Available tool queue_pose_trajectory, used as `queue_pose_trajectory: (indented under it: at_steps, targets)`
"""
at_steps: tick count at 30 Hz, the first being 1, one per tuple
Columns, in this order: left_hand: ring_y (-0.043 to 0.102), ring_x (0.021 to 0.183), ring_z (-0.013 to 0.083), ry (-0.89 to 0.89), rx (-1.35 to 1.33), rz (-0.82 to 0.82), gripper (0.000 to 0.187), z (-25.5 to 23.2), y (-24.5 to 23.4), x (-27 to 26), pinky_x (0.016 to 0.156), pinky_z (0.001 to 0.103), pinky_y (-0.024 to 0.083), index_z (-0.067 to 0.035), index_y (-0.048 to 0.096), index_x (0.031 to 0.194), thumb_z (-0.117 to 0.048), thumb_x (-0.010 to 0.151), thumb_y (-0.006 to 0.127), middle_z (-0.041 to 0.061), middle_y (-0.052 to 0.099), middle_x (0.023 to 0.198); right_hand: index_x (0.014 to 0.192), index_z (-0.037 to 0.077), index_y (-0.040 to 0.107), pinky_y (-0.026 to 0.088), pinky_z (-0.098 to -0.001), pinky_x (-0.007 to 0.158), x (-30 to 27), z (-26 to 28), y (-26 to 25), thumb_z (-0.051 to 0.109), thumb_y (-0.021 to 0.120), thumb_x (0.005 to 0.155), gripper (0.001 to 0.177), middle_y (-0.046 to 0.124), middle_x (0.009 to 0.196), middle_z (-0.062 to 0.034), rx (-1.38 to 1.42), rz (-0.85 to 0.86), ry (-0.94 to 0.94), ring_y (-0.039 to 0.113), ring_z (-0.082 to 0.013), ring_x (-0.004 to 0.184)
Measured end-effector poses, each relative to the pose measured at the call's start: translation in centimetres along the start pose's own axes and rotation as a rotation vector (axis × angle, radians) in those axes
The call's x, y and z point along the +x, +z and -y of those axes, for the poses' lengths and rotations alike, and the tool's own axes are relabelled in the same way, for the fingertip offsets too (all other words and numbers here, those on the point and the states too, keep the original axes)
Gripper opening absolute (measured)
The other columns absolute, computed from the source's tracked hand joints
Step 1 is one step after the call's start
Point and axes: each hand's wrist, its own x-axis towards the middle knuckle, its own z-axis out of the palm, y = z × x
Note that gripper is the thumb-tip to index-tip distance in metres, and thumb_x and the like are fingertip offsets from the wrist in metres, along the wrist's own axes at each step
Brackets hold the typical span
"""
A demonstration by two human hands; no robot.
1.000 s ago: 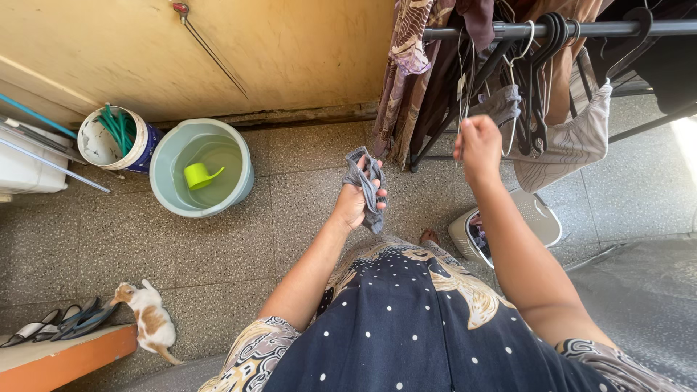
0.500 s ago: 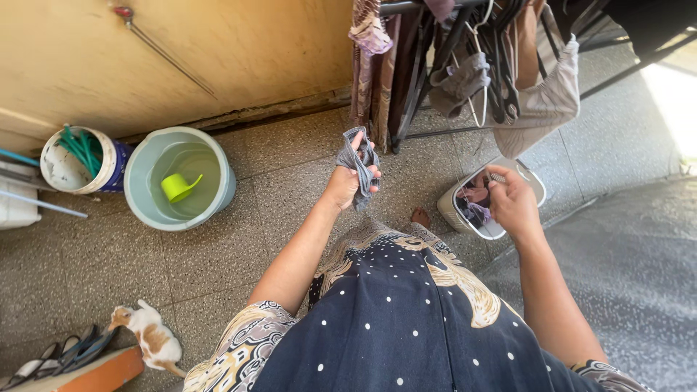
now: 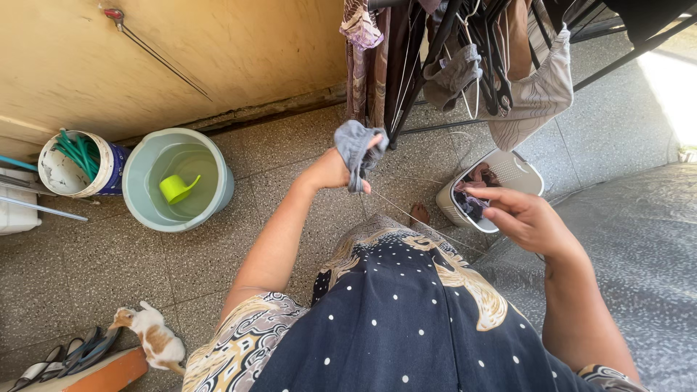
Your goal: The person takes various items of clothing from a laundry basket and hangs them onto hangers on a drying rack by hand.
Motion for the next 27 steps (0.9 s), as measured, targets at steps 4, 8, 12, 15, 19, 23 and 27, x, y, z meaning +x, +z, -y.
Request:
queue_pose_trajectory:
  at_steps: [4,8,12,15,19,23,27]
  targets:
    - [0.055,0.134,0.0324,0.022,0.099,0.068,0.113,-3.7,-0.7,-0.3,0.113,0.042,0.044,-0.032,0.038,0.157,-0.055,0.06,0.091,0.012,0.05,0.152,0.136,0.01,0.068,0.04,-0.0189,0.058,2.6,0.1,2.0,0.01,0.067,0.096,0.041,0.059,0.08,0.0061,-0.134,0.032,-0.119,0.046,-0.0023,0.068]
    - [0.063,0.127,0.0268,0.105,0.114,0.014,0.086,-3.6,-1.5,-1.3,0.11,0.039,0.049,-0.029,0.056,0.149,-0.059,0.072,0.081,0.007,0.064,0.14,0.142,0.006,0.065,0.042,-0.0234,0.059,4.8,-0.6,3.2,0.014,0.062,0.102,0.041,0.054,0.071,0.0036,0.271,0.148,-0.056,0.047,-0.0065,0.063]
    - [0.071,0.121,0.0224,0.213,-0.367,-0.085,0.05,-2.1,-1.4,-2.0,0.12,0.038,0.049,-0.023,0.075,0.131,-0.061,0.099,0.065,0.008,0.074,0.136,0.14,0.002,0.061,0.054,-0.0359,0.078,7.0,-1.6,3.6,0.028,0.051,0.109,0.041,0.067,0.09,-0.009,0.959,0.341,-0.122,0.067,-0.0201,0.081]
    - [0.072,0.115,0.0199,0.157,-0.497,-0.088,0.058,-2.3,-1.0,-2.8,0.104,0.034,0.055,-0.021,0.074,0.127,-0.066,0.096,0.057,0.008,0.077,0.119,0.133,0.002,0.06,0.054,-0.0388,0.09,9.0,-2.5,4.9,0.027,0.052,0.104,0.04,0.068,0.113,-0.0122,0.735,0.243,0.01,0.066,-0.021,0.104]
    - [0.071,0.108,0.0243,0.314,-0.287,-0.149,0.064,-3.2,0.3,-2.3,0.098,0.034,0.056,-0.015,0.073,0.13,-0.064,0.09,0.061,0.013,0.073,0.119,0.128,-0.001,0.061,0.053,-0.0371,0.094,10.7,-4.0,9.7,0.023,0.073,0.089,0.047,0.066,0.121,-0.013,-0.006,0.033,-0.111,0.064,-0.0205,0.111]
    - [0.069,0.116,0.0314,0.43,-0.247,-0.182,0.051,-3.1,2.1,-1.7,0.105,0.036,0.052,-0.014,0.076,0.124,-0.055,0.095,0.067,0.013,0.073,0.127,0.121,0.002,0.07,0.054,-0.0357,0.093,12.7,-4.7,12.4,0.027,0.084,0.087,0.044,0.076,0.111,-0.0078,-0.101,0.077,-0.125,0.071,-0.0185,0.101]
    - [0.071,0.112,0.0277,0.172,-0.609,-0.126,0.043,-1.3,2.1,-2.5,0.11,0.039,0.051,-0.013,0.077,0.119,-0.045,0.091,0.074,0.012,0.074,0.13,0.113,0.003,0.068,0.058,-0.0325,0.074,13.7,-4.5,11.4,0.023,0.073,0.093,0.029,0.07,0.089,0.0014,0.368,-0.045,0.057,0.067,-0.0131,0.079]
